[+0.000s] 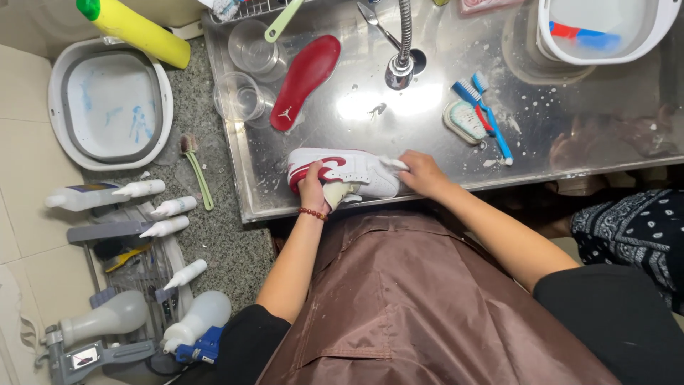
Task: Clean a red and white sneaker at a sink using a brush, soap, and a cloth.
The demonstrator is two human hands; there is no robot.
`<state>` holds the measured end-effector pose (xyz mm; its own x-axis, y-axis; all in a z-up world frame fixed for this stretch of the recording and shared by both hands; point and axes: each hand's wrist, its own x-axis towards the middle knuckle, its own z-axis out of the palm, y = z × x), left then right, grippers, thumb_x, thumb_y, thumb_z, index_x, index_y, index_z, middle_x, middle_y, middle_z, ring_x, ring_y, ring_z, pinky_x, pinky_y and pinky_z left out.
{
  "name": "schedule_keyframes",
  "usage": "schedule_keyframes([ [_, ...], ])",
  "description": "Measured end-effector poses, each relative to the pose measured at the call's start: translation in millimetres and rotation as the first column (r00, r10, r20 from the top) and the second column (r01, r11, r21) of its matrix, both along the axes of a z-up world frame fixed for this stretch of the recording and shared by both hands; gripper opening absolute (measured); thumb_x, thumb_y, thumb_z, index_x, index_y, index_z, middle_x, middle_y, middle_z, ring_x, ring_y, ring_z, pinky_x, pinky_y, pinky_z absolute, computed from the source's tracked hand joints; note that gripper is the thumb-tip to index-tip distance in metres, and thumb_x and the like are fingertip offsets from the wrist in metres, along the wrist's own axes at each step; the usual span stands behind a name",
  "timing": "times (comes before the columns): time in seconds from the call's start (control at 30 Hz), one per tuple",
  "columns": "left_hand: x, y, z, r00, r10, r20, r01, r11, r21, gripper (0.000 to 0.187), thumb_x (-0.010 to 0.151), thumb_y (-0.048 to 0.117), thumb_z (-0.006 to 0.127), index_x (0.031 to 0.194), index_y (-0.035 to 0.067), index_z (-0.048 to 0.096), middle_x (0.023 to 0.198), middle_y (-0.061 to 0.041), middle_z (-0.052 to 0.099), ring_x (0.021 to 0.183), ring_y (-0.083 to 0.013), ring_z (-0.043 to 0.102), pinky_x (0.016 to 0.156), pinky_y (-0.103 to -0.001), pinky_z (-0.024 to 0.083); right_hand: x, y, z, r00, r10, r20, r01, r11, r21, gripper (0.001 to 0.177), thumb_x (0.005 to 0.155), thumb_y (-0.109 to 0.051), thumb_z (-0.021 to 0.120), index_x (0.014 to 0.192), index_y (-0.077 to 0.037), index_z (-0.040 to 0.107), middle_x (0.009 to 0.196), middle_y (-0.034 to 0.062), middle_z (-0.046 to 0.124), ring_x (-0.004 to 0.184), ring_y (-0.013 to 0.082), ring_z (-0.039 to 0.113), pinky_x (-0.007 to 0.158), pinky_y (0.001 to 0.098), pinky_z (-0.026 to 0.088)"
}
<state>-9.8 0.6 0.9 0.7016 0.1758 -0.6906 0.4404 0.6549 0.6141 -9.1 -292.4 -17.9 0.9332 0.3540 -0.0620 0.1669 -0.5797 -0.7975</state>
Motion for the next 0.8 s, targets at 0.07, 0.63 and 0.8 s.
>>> schedule_keyframes([
  [0.07,0,0,8,1.000,-0.017,-0.018,0.016,1.000,-0.004,0.029,0.092,0.017,0.064,0.105,-0.009,0.067,0.100,-0.016,0.072,0.088,-0.0278,0.073,0.079,-0.043,0.062,17,27,18,0.999,-0.048,-0.026,0.049,0.997,0.055,0.021,0.083,-0.011,0.068,0.102,-0.003,0.071,0.096,0.0159,0.068,0.088,0.0358,0.067,0.079,0.0417,0.054],
  [0.63,0,-2,1,0.997,-0.004,0.072,0.003,1.000,0.001,0.025,0.090,0.014,0.066,0.107,-0.005,0.067,0.102,-0.013,0.071,0.091,-0.0251,0.072,0.080,-0.040,0.060,3,14,28,0.994,-0.096,0.045,0.089,0.988,0.128,0.022,0.084,-0.009,0.069,0.105,-0.002,0.070,0.096,0.0164,0.066,0.087,0.0366,0.065,0.076,0.0414,0.053],
  [0.8,0,-7,7,0.998,-0.012,0.059,0.012,1.000,0.009,0.023,0.091,0.015,0.067,0.103,-0.004,0.068,0.099,-0.013,0.072,0.088,-0.0254,0.071,0.078,-0.040,0.060,5,5,19,0.999,-0.046,0.007,0.046,0.999,0.024,0.018,0.082,-0.010,0.070,0.099,-0.003,0.070,0.095,0.0143,0.066,0.086,0.0341,0.066,0.076,0.0393,0.053],
])
